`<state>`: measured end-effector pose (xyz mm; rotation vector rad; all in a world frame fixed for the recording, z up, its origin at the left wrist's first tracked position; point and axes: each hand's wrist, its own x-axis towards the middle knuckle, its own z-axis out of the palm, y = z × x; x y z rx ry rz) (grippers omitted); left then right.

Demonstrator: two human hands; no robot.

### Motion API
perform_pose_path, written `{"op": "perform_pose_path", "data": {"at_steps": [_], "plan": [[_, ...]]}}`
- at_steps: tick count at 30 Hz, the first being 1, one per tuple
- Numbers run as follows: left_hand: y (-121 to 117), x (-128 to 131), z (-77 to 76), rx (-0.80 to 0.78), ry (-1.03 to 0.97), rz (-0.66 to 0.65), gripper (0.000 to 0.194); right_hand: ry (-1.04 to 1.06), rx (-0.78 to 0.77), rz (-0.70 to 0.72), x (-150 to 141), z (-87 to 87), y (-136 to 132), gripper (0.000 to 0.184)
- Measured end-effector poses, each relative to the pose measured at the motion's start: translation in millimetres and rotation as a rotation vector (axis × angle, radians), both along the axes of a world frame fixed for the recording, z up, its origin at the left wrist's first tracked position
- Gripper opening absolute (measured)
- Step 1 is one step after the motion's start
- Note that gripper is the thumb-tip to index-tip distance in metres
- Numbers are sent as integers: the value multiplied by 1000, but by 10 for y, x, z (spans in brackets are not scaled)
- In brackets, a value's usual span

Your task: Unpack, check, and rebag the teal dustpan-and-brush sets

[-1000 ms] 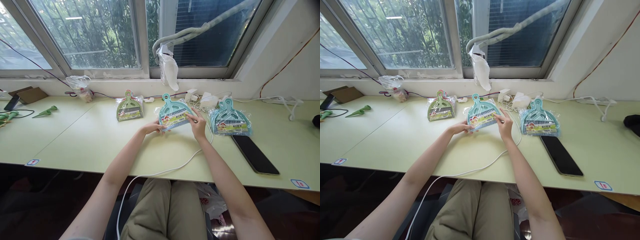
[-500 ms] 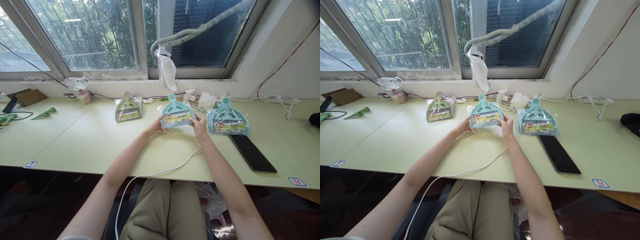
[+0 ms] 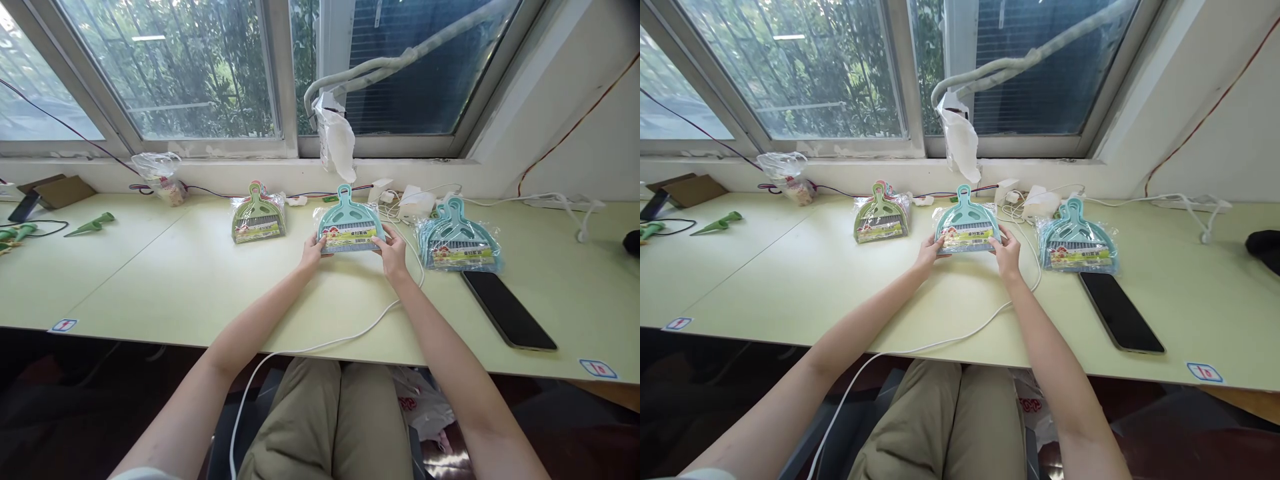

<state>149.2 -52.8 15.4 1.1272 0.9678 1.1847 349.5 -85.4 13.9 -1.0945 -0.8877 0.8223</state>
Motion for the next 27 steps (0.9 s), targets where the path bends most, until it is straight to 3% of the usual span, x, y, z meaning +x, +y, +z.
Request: {"op": "perform_pose_path", "data": {"at_steps": [3, 7, 14, 20, 27], "plan": [[51, 5, -40, -48, 12, 106, 30, -39, 2, 58, -45, 17, -25, 64], [99, -16, -75, 14, 100, 165, 27, -74, 11, 78, -71, 17, -33, 62], [98, -60, -103, 150, 525, 241, 31, -122, -24, 72, -42, -84, 22, 58], [82, -102, -45, 300, 704, 198, 60, -188, 19, 75, -5, -60, 25, 59], [122, -187, 24, 225, 963, 235, 70, -348, -13, 40, -42, -127, 50, 60]]}}
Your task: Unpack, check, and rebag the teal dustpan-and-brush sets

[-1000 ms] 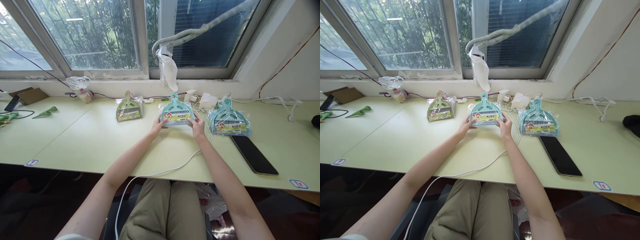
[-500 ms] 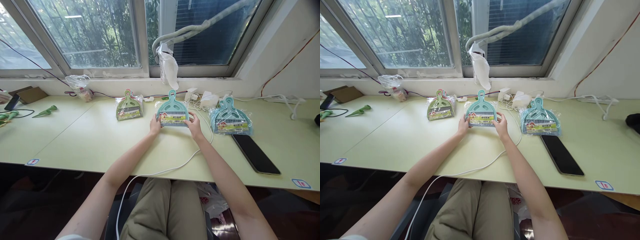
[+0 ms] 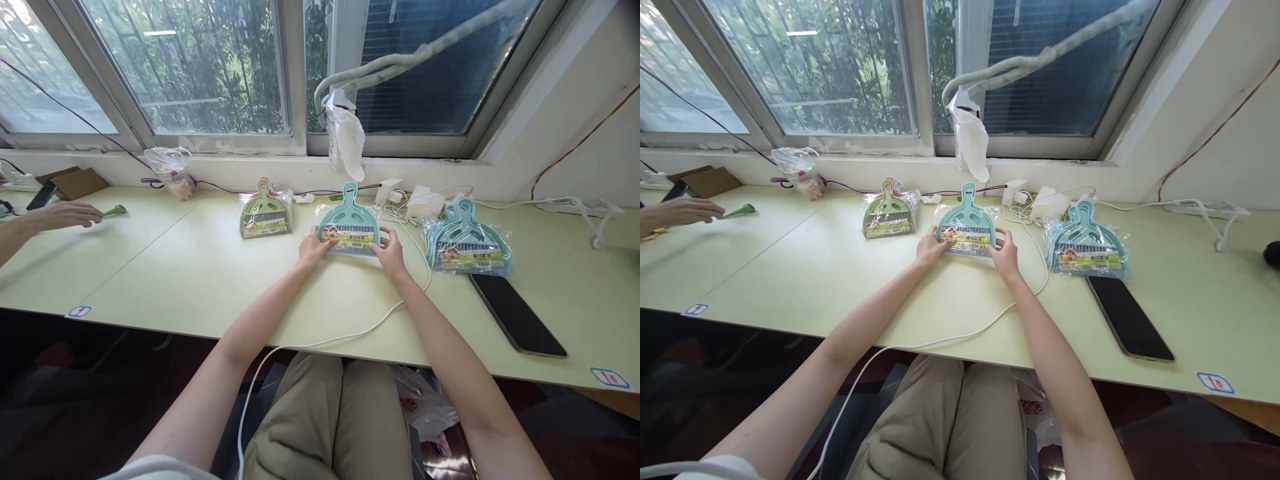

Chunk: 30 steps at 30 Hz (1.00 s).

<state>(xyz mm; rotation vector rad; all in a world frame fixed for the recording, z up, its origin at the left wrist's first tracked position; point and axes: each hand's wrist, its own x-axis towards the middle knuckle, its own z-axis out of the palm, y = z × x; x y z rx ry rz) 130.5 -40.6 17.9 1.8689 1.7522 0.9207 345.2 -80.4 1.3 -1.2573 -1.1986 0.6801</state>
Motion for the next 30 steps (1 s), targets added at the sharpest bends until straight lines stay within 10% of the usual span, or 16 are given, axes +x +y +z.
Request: {"op": "perform_pose_path", "data": {"at_steps": [15, 21, 30], "plan": [[244, -414, 12, 42, 140, -130, 53, -223, -97, 172, -59, -32, -65, 78], [367, -1143, 8, -32, 1, -264, 53, -249, -115, 396, -69, -19, -145, 74], [125, -2059, 77, -95, 206, 459, 42, -232, -128, 394, -44, -78, -112, 53]]}}
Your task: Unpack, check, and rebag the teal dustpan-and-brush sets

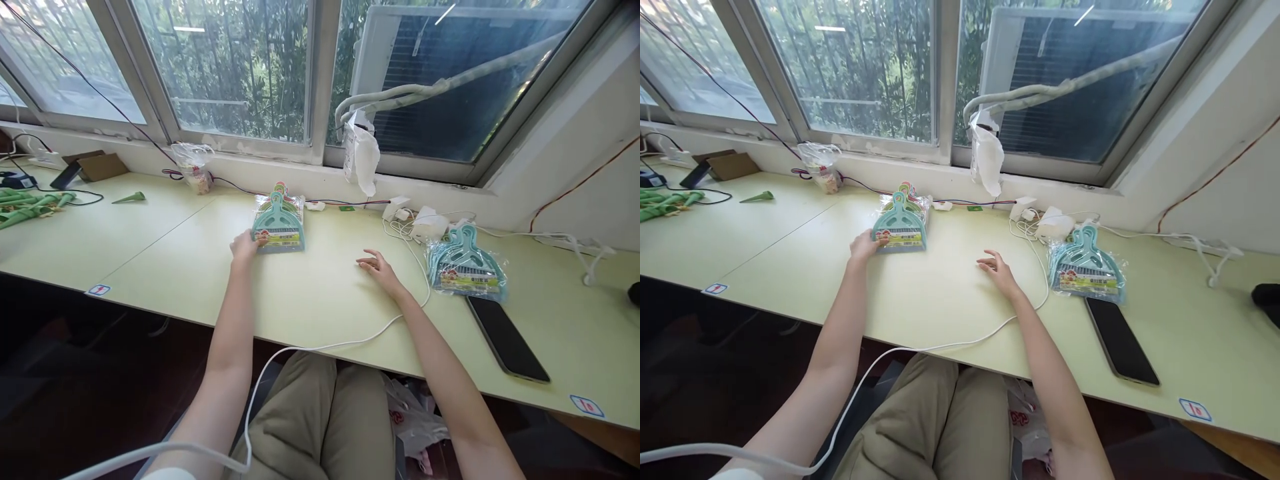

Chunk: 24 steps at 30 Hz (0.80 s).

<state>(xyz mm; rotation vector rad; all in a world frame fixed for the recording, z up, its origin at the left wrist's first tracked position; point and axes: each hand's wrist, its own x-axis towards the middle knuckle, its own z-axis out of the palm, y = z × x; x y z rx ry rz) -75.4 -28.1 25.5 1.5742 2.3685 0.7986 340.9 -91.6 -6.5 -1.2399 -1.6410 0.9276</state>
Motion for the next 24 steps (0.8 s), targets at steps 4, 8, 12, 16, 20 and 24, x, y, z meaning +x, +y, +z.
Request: {"op": "perform_pose_path", "data": {"at_steps": [4, 8, 12, 16, 20, 24], "plan": [[57, 19, -71, 100, 53, 185, 41, 10, 1, 16, 13, -14, -14, 47], [176, 114, -126, 166, 65, 211, 43, 8, 5, 37, 11, -14, -25, 43], [286, 192, -137, 197, 92, 135, 43, 13, 18, 32, -10, 0, -29, 38], [378, 251, -138, 212, 82, 133, 45, 2, 19, 37, -18, -1, -15, 35], [400, 315, -137, 201, 31, 212, 48, -8, 34, 51, 6, -48, 23, 33], [335, 411, -98, 240, 33, 176, 41, -11, 41, 62, 24, -70, 30, 30]]}}
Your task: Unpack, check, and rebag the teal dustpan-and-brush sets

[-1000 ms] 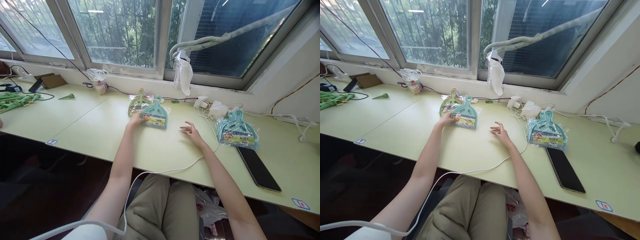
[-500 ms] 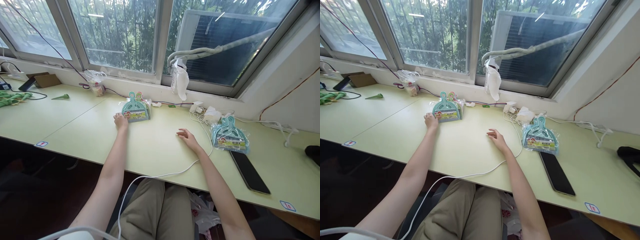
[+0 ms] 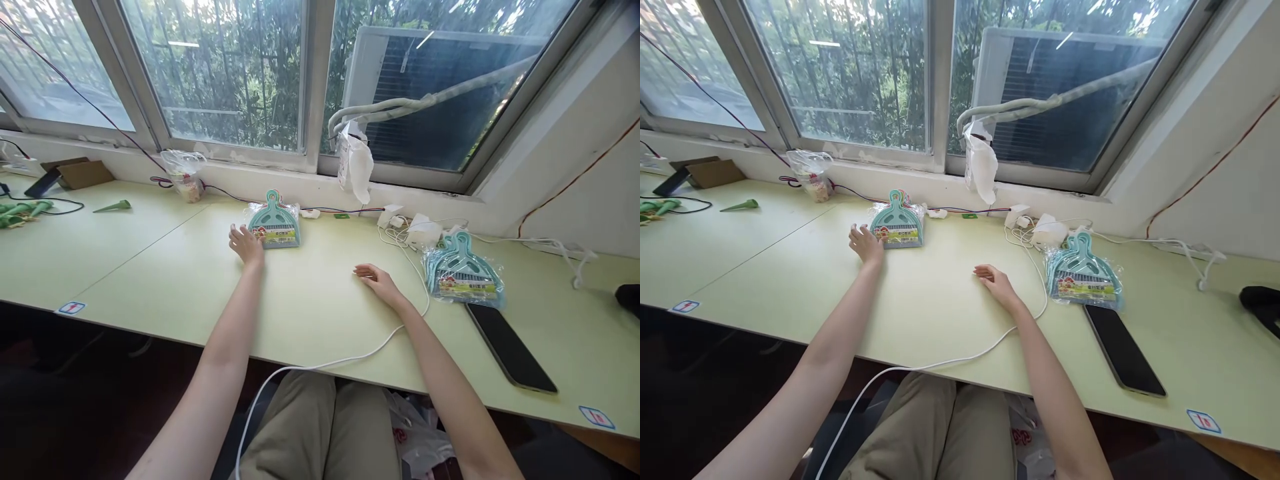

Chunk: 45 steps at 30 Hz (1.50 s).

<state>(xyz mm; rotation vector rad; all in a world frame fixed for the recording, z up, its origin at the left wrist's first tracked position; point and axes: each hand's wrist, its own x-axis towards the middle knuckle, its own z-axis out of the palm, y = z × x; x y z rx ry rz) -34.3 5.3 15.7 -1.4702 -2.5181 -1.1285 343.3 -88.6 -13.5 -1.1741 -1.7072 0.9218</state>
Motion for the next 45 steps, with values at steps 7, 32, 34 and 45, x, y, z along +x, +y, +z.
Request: {"op": "perform_pose_path", "data": {"at_steps": [7, 32, 34, 45], "plan": [[-92, 379, 8, 4, 388, -462, 36, -71, -13, -22, -51, 87, -60, 27], [-65, 379, -21, -3, 287, -588, 23, -125, 4, 12, -117, 142, -97, 26], [-101, 393, 6, 52, 335, -550, 25, -120, 7, 6, -117, 132, -88, 26], [-601, 1125, 107, 299, 369, -1000, 25, -103, -9, 15, -120, 138, -54, 23]]}}
